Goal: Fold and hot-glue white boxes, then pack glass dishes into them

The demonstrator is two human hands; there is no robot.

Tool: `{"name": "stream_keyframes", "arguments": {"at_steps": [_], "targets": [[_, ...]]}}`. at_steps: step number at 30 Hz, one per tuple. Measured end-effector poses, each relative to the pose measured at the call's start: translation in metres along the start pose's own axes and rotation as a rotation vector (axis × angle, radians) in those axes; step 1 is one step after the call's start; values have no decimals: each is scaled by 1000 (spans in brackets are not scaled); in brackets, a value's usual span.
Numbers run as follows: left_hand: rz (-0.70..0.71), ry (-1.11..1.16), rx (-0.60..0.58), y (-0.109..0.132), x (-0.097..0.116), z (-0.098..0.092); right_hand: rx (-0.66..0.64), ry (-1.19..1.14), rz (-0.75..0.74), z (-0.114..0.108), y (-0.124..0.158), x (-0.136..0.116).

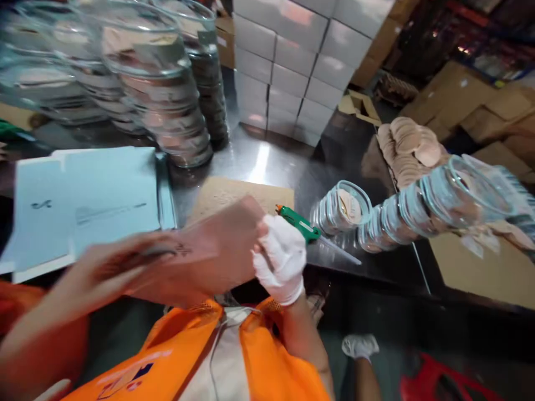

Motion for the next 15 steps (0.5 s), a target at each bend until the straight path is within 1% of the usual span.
{"name": "stream_keyframes", "arguments": {"at_steps": [1,2,3,4,6,7,9,11,12,13,15], "targets": [[35,49,-134,3,-3,16,-19,-18,37,4,-6,-1],[52,90,-194,7,-9,26,-44,-48,100,7,-8,-1],[58,109,-207,10,-17,32,-76,-91,182,9,-6,1],[65,103,-191,13,-26,34,-115,-147,272,10,0,5],[112,68,-178,19,-42,30,-240,-308,462,14,15,14],[142,55,-198,21,-49,28,-325,-416,562,17,25,20],[172,35,-235,23,-62,25,-546,-672,747,26,45,29],[162,16,-226,22,-77,30,-751,-933,917,38,68,32],[170,-7,-211,21,-84,35,-818,-1028,987,44,80,32],[199,-48,-189,21,-91,43,-853,-1093,1052,49,92,30],[332,-185,-143,26,-99,64,-830,-1172,1176,60,115,25]]}}
Point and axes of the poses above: each hand's wrist, its own y-axis away from the middle knuckle, its own z-axis out of the palm, x = y × z, the point moved 3 cm from there along -y, towards the middle knuckle, and after that the axes turned 13 degrees about -y, right-handed, at the moved point
